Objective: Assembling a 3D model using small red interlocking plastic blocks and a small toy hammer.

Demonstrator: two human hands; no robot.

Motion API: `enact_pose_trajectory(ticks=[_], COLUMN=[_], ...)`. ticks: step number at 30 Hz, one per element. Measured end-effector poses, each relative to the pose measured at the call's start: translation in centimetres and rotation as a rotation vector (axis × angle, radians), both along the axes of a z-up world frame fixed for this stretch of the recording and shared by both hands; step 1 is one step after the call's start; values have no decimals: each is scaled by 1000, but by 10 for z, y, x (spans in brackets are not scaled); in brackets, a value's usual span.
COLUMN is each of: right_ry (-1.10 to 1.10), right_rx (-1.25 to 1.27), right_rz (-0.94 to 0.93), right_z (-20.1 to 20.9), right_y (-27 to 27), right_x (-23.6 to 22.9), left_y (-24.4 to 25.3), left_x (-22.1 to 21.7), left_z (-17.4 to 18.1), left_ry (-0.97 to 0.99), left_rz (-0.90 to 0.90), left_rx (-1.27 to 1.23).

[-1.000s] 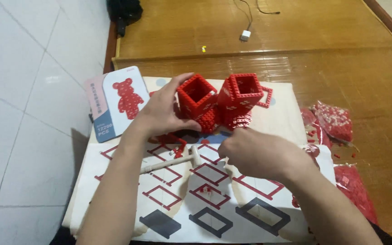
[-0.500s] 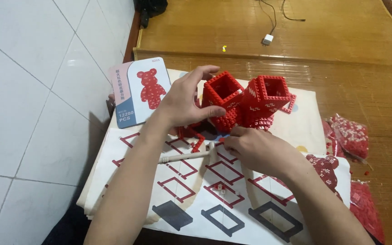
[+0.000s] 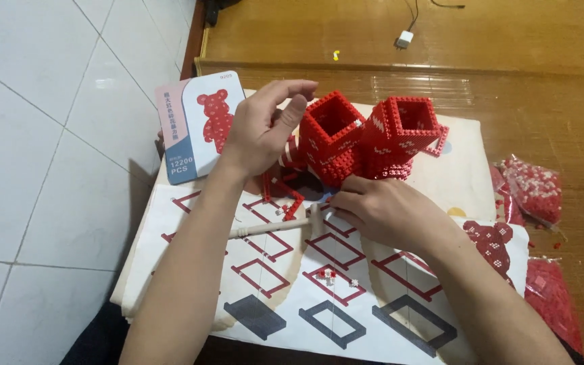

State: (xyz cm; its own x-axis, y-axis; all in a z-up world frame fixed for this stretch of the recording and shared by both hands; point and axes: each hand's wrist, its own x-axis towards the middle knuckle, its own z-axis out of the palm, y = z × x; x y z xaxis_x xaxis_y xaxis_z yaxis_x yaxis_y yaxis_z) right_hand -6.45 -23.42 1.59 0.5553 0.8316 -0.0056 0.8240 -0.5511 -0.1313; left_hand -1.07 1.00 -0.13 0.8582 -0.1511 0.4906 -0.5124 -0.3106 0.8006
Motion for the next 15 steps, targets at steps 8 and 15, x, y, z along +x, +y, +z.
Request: enact_pose_trajectory(ticks=[8, 15], right_ry=[-43, -125], right_rx=[52, 70], right_rz=[-5, 16], right_z=[-6, -13], right_y=[1, 4], right_x=[-1, -1], left_y=[-8, -10], left_x=[-8, -8], left_z=[5, 2], left_ry=[-141, -166], left_rz=[-63, -28], left_rx=[96, 124])
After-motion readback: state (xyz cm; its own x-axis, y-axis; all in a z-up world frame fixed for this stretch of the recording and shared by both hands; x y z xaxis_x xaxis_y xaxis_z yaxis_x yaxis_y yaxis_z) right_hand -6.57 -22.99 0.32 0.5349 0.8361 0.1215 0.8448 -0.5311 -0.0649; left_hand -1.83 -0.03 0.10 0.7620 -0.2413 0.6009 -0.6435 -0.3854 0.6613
